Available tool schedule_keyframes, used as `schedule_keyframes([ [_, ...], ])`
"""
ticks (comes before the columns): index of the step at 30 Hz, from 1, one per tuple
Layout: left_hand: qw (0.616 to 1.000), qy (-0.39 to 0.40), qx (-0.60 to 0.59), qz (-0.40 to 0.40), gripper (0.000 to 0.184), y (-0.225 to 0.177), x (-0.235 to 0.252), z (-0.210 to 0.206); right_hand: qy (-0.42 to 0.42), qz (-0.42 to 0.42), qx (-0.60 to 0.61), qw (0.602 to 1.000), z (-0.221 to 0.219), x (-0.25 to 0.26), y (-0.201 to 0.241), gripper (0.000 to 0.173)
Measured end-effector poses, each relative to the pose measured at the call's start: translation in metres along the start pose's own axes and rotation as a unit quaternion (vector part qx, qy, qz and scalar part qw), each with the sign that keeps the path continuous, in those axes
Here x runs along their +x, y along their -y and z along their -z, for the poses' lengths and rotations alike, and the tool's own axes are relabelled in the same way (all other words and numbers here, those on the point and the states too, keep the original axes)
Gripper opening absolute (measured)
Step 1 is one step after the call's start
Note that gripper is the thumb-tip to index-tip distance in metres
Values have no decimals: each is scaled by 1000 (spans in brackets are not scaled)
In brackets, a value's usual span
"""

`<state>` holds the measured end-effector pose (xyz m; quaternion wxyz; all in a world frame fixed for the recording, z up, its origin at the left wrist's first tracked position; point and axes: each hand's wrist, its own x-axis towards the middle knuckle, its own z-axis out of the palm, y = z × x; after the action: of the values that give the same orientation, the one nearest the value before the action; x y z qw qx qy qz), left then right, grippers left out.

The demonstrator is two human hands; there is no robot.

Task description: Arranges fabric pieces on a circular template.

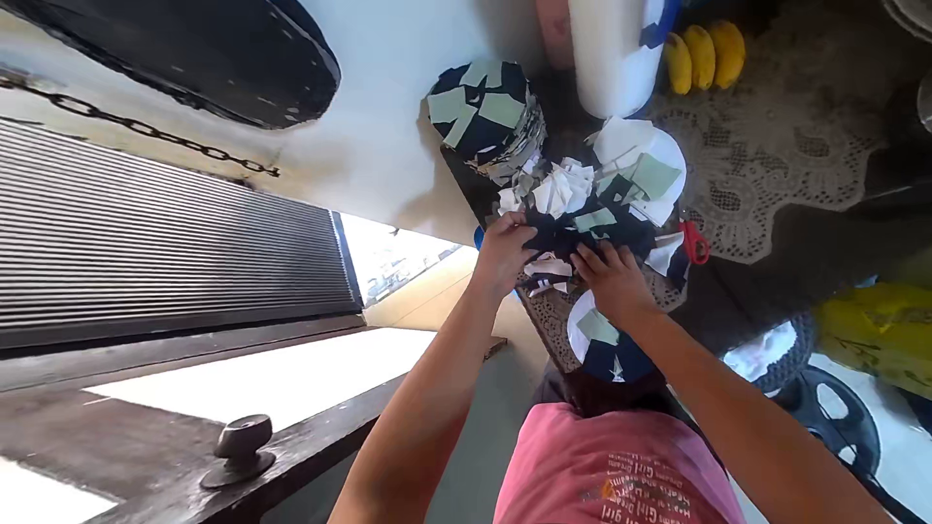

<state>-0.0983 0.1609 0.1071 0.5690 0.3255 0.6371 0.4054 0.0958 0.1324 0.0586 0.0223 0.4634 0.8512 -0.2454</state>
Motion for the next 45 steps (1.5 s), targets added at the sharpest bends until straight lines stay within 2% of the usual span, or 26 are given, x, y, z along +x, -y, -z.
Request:
schedule_keyframes([
  [2,998,26,-60,25,23,-3,-13,2,38,-10,-22,999,6,4,-1,61],
  [4,995,52,-83,34,26,-2,-24,1,30,-19,-13,999,14,3,2,58],
  [5,995,52,-76,34,26,-1,-29,-1,-20,-20,13,1000,15,-1,2,52],
  [7,999,29,-8,17,24,3,-39,-6,-180,-34,121,976,12,-16,5,33],
  [8,998,14,54,-4,24,6,-45,-11,-228,-60,197,952,14,-25,10,27],
  [10,977,-7,199,-81,27,18,-62,-23,-219,-133,385,887,25,-43,26,29],
  [12,936,-4,312,-161,32,32,-81,-42,-165,-200,573,778,31,-53,40,32],
  [13,922,8,339,-187,34,39,-92,-53,-161,-226,633,723,31,-56,45,30],
  [14,915,31,350,-200,37,45,-103,-63,-167,-249,665,684,31,-58,48,24],
  [16,916,82,343,-193,48,53,-122,-74,-182,-286,687,643,26,-64,44,21],
  [18,920,104,323,-194,54,61,-134,-75,-169,-313,692,628,22,-73,34,21],
  [21,958,98,216,-161,46,67,-136,-62,-102,-292,689,655,20,-91,21,18],
  [22,973,108,171,-114,45,68,-132,-57,-76,-276,688,667,20,-98,19,18],
  [24,987,145,62,38,43,64,-125,-49,-33,-254,685,682,17,-108,17,18],
  [26,971,171,-18,164,25,64,-119,-48,-7,-248,684,686,11,-116,17,18],
  [27,966,177,-31,185,17,68,-118,-48,1,-251,680,689,7,-118,18,18],
  [30,969,166,-41,181,3,84,-117,-52,-5,-278,644,713,-6,-123,18,15],
  [33,974,157,-22,161,3,95,-113,-59,-26,-297,578,760,-15,-123,15,10],
  [36,980,140,98,100,14,96,-105,-65,-25,-291,469,833,-11,-114,10,18],
  [39,962,128,233,55,19,88,-92,-70,-13,-286,367,885,-2,-99,8,25],
  [45,936,94,338,28,19,77,-65,-78,35,-328,288,899,4,-65,-1,27],
])
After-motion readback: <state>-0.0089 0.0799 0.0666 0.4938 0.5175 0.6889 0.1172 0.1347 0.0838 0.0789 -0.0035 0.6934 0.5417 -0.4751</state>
